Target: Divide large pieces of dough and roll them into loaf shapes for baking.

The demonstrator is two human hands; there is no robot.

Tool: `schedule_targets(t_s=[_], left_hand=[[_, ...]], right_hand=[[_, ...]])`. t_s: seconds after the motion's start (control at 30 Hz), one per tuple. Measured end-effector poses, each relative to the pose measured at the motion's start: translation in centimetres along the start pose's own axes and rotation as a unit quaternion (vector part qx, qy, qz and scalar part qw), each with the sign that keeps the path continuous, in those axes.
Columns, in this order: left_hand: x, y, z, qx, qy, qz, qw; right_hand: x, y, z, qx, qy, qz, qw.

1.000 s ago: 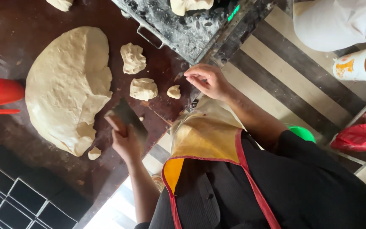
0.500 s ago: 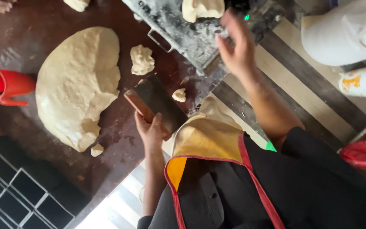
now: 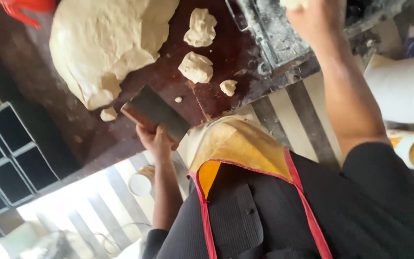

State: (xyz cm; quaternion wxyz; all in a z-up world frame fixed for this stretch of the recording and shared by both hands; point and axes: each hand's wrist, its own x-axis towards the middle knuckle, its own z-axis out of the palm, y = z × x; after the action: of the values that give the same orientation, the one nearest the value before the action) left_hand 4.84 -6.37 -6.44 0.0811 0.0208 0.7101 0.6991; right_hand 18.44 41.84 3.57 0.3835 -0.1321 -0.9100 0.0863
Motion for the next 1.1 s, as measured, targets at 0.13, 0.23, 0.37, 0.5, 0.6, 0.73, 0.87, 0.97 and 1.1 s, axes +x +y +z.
schedule_targets(t_s=[0.13,0.23,0.37,0.5,0.6,0.73,0.87,0.97,1.1], left_hand=[[-1.0,0.1,-2.4,0.025,0.061,-0.075,0.995],[-0.7,0.5,-2.9,0.058,0.063,-0.085,0.993],[0.7,0.1,-3.7,0.124,0.023,-0.034,0.991],[1.7,1.4,-4.5,0.155,-0.001,0.039,0.987],[2.8,3.3,-7.8,0.234,-0.013,-0.016,0.972],[5.5,3.3,-15.8,0.298,0.042,0.063,0.952],[9.4,4.3,-23.1,0.303,0.091,0.134,0.939],[11.6,4.1,-26.0,0.306,0.106,0.071,0.944],[14.0,4.1,-26.2,0.36,0.108,0.077,0.923]], right_hand=[[4.0,-9.3,-3.1,0.144,0.038,-0.103,0.983],[1.1,-11.6,2.3,0.22,0.022,-0.114,0.969],[-8.2,-9.0,15.0,0.084,0.012,-0.071,0.994],[-10.1,-10.8,16.7,-0.001,-0.128,0.026,0.991],[-11.4,-13.5,17.6,-0.017,-0.157,0.101,0.982],[-9.9,-19.3,18.5,0.143,-0.089,0.161,0.972],[-5.3,-31.4,22.0,0.283,-0.217,0.071,0.932],[-3.3,-40.3,28.7,0.301,-0.335,-0.095,0.888],[0.4,-51.0,36.0,0.221,-0.412,-0.131,0.874]])
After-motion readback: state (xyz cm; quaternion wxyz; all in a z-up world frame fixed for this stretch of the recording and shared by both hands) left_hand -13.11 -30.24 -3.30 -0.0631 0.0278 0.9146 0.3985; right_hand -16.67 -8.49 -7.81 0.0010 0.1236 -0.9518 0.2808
